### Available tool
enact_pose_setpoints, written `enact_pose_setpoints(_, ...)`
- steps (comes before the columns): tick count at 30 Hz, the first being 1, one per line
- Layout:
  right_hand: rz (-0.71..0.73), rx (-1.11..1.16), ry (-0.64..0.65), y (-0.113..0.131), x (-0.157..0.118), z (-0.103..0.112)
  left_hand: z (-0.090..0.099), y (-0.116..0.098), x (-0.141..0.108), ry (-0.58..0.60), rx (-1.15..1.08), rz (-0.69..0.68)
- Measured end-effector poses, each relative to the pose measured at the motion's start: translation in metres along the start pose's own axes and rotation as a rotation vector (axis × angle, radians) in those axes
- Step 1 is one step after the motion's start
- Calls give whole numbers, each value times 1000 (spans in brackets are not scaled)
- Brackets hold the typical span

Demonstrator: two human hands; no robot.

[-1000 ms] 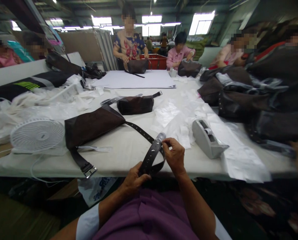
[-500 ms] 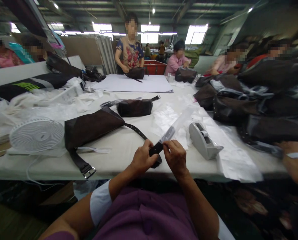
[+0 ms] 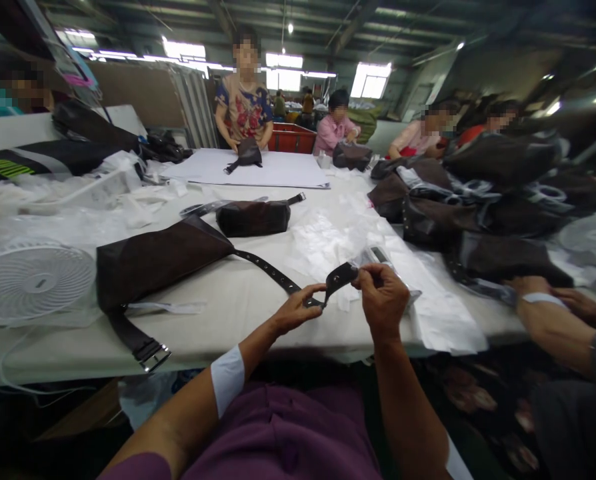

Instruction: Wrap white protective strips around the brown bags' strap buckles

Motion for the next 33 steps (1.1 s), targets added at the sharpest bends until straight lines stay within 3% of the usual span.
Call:
enact_pose_setpoints(3, 23, 0, -31, 2, -1, 4, -2, -1, 6, -15, -52, 7)
enact_pose_setpoints(6, 114, -150, -75, 11, -4, 14, 3, -11, 7, -83, -54, 63)
enact_pose_setpoints(10, 258, -352, -82, 26, -11, 17, 7, -49, -10, -269, 289, 13)
enact_pose_setpoints(12, 299, -386, -46, 30, -16, 6, 2, -67, -17, -363, 506, 2)
enact_pose_setpoints(15, 354, -367, 56, 35, -24, -22, -8, -80, -11, -413, 702, 19)
enact_pose_setpoints(18, 386, -289, 108, 37, -31, -43, -4, -75, 4, -344, 683, -5)
enact_pose_setpoints(22, 305, -209, 35, 26, -28, -39, 25, -52, 10, -91, 469, -77)
enact_pose_setpoints(27, 210, -177, 24, 12, -23, -25, 62, -14, -3, 211, 435, 154)
enact_pose_setpoints(29, 230, -210, 10, 12, -23, -24, 71, -11, -8, 188, 404, 197)
enact_pose_setpoints(33, 341, -337, 11, 18, -23, -37, 72, -26, -10, -93, 370, 144)
Point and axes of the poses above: each hand's wrist, its own x-axis towards the middle knuckle, its own z-axis out of the back of the hand, y = z × x, the point moved 6 cm from there along x, towards the middle knuckle, and after that the axes turned 13 degrees about y, right-handed, at the moved point
